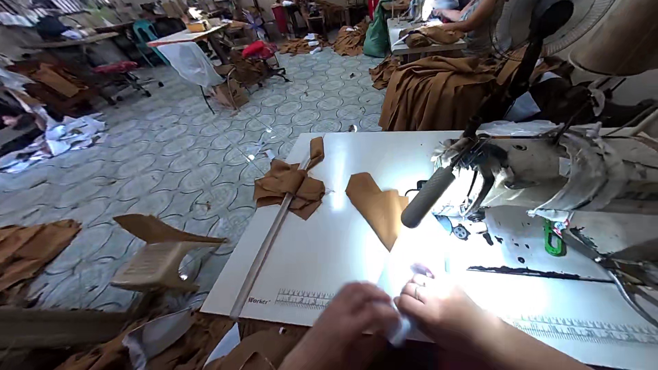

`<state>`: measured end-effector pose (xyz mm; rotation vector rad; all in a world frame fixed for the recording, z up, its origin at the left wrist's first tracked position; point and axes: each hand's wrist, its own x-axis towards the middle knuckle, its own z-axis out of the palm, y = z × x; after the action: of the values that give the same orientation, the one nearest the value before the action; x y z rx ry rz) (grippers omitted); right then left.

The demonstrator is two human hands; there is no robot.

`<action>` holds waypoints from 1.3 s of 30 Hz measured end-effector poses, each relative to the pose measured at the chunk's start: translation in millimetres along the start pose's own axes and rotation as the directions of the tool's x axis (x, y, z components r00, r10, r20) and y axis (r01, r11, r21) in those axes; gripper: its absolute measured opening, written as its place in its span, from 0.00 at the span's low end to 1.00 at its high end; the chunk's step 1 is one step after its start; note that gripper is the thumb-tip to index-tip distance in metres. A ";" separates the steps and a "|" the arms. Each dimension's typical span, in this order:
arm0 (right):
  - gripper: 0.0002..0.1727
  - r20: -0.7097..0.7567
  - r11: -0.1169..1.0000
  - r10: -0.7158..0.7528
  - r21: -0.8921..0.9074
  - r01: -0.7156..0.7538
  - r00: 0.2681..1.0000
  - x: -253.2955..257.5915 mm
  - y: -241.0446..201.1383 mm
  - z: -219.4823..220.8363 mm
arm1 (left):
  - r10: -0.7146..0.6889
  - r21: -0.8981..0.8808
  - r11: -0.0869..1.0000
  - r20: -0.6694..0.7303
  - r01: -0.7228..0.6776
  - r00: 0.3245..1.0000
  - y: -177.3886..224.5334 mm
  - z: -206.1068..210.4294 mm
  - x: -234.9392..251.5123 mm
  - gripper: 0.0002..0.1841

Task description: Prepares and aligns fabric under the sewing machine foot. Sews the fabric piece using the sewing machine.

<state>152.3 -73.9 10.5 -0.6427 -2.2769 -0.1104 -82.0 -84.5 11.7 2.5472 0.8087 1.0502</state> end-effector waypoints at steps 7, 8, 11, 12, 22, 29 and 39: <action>0.10 -0.378 0.970 0.239 0.139 -0.200 0.894 -8.8 -25.8 -77.3 | -0.402 0.229 0.913 0.361 0.338 0.841 -66.3 10.4 94.2 0.35; 0.10 -0.396 0.965 0.259 0.133 -0.224 0.881 -15.5 -25.5 -83.7 | -0.413 0.207 0.910 0.411 0.358 0.813 -75.1 20.4 104.0 0.28; 0.08 -0.467 0.930 0.335 0.024 -0.367 0.818 -47.3 -30.1 -112.6 | -0.399 0.143 0.909 0.572 0.392 0.716 -65.1 14.1 109.2 0.14; 0.10 -0.509 0.898 0.366 -0.027 -0.439 0.779 -59.8 -33.3 -123.6 | -0.379 0.140 0.915 0.624 0.379 0.683 -54.5 0.1 99.3 0.14; 0.25 0.015 0.667 0.728 -0.242 -0.704 0.685 -64.8 20.8 -122.6 | -0.352 0.581 0.757 -0.025 0.300 0.936 -14.8 -126.8 30.6 0.24; 0.20 -0.037 0.774 0.506 -0.422 -0.472 0.862 -50.3 -14.1 -66.3 | -0.133 0.140 0.988 0.560 0.065 0.818 28.6 23.1 58.1 0.28; 0.22 0.128 0.934 0.339 -0.164 -0.317 0.932 -119.7 -22.1 -48.8 | -0.339 0.405 0.883 0.203 0.236 0.919 13.1 1.8 -23.3 0.23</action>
<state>243.9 -155.7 -35.2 -1.1346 -2.2862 -0.0599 -89.1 -108.9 3.1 2.6646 1.3675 0.4749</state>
